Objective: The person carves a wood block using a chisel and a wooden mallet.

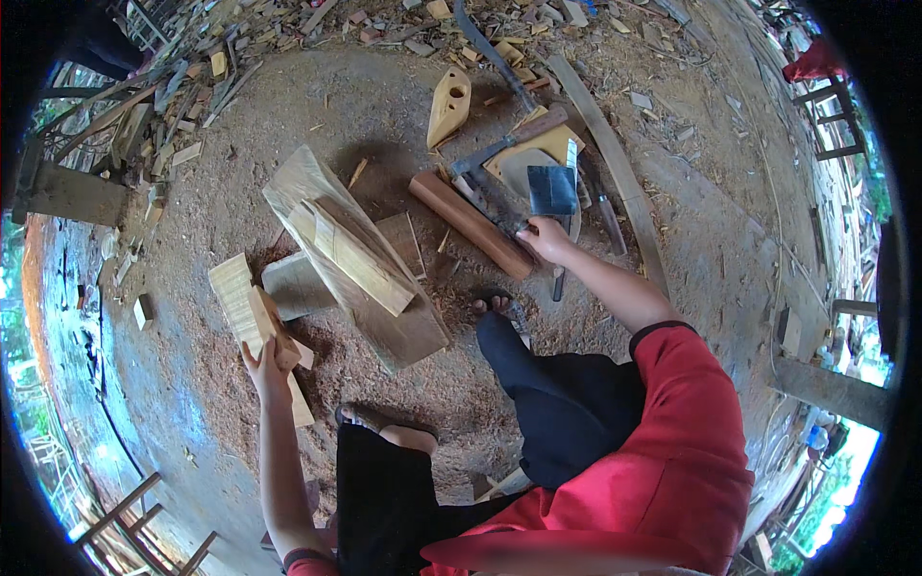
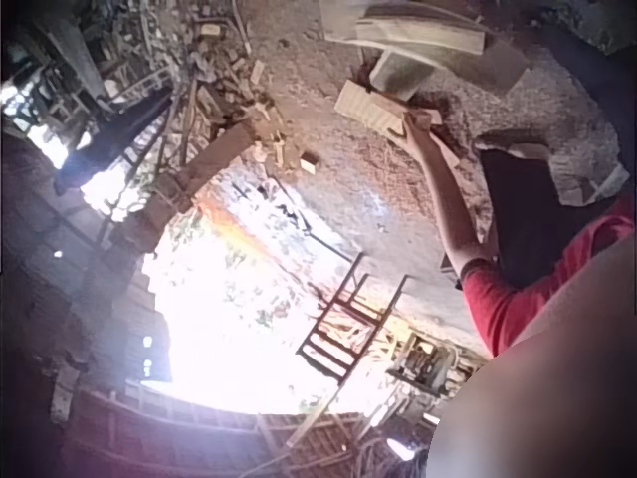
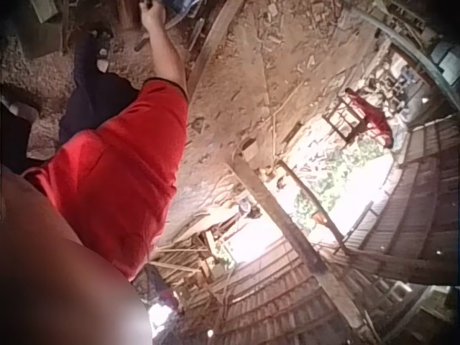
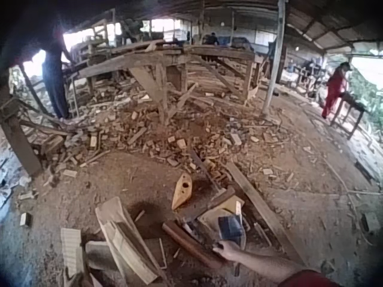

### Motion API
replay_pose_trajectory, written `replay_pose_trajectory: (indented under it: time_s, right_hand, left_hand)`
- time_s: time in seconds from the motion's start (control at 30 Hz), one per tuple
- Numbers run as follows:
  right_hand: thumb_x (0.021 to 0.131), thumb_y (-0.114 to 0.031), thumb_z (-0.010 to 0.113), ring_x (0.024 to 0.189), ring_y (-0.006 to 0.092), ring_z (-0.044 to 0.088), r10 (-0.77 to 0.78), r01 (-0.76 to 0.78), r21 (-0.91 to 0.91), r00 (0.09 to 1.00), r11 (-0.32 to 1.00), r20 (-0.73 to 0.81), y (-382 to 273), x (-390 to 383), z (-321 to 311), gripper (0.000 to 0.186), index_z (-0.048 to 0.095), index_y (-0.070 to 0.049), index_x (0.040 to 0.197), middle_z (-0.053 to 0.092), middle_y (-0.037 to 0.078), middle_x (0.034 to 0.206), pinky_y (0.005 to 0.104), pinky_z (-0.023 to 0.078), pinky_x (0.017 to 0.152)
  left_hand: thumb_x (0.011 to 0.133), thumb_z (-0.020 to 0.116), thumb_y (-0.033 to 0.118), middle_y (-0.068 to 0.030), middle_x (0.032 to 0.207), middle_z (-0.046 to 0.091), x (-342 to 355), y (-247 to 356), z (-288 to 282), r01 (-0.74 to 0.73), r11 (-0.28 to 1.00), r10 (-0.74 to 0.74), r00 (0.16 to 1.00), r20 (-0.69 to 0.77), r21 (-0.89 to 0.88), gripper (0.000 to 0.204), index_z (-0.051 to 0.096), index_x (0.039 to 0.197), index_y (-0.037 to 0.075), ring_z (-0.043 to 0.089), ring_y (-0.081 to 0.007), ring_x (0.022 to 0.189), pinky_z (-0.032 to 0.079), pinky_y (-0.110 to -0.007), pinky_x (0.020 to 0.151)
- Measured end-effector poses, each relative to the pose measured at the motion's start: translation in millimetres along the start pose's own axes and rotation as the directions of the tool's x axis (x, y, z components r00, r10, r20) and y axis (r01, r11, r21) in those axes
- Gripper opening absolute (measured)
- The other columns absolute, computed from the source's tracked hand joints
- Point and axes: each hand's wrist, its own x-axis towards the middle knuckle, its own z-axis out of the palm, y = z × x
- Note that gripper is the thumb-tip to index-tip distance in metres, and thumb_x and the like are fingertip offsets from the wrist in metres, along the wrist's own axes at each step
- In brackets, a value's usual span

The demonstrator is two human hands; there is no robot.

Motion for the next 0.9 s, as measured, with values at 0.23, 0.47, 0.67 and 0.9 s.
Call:
replay_pose_trajectory:
  time_s: [0.23,0.47,0.67,0.9]
  right_hand:
    - [0.077,-0.041,0.06,0.082,0.035,0.059,0.163,-0.188,-0.276,0.98,0.942,-0.112,8.8,13.8,-13.9,0.041,0.058,-0.001,0.084,0.061,0.018,0.084,0.0439,0.046,0.069]
    - [0.076,-0.04,0.061,0.079,0.0319,0.06,0.196,-0.221,-0.441,0.975,0.87,-0.102,-31.8,11.1,-24.8,0.039,0.058,-0.002,0.081,0.062,0.017,0.08,0.0418,0.047,0.068]
    - [0.079,-0.034,0.059,0.08,0.0311,0.06,-0.05,-0.047,-0.551,0.986,0.833,-0.159,-37.0,22.1,-32.5,0.033,0.055,-0.002,0.088,0.059,0.016,0.091,0.0401,0.048,0.066]
    - [0.081,-0.026,0.054,0.084,0.0346,0.057,-0.198,0.166,-0.395,0.979,0.903,-0.042,-63.9,58.2,-10.6,0.027,0.052,-0.002,0.091,0.057,0.019,0.092,0.0449,0.047,0.071]
  left_hand:
    - [0.078,0.065,0.01,-0.0131,0.109,0.05,10.1,-29.7,-18.6,-0.207,0.871,0.202,0.977,0.059,0.445,0.084,0.008,0.139,0.01,0.056,-0.0199,0.085,0.049,-0.032,0.062]
    - [0.077,0.064,0.009,-0.0159,0.116,0.044,41.6,-65.0,-44.6,-0.171,0.755,0.161,0.984,0.075,0.633,0.085,0.006,0.139,0.01,0.058,-0.0233,0.081,0.052,-0.03,0.059]
    - [0.075,0.066,0.01,-0.0128,0.105,0.047,70.5,-98.8,-62.4,-0.246,0.826,0.188,0.969,0.163,0.507,0.09,0.004,0.14,0.014,0.056,-0.0216,0.081,0.05,-0.03,0.062]
    - [0.068,0.072,0.014,-0.0134,0.096,0.055,81.4,-107.3,-58.4,-0.396,0.504,0.383,0.899,0.212,0.768,0.096,0.008,0.14,0.011,0.055,-0.0254,0.084,0.046,-0.037,0.071]
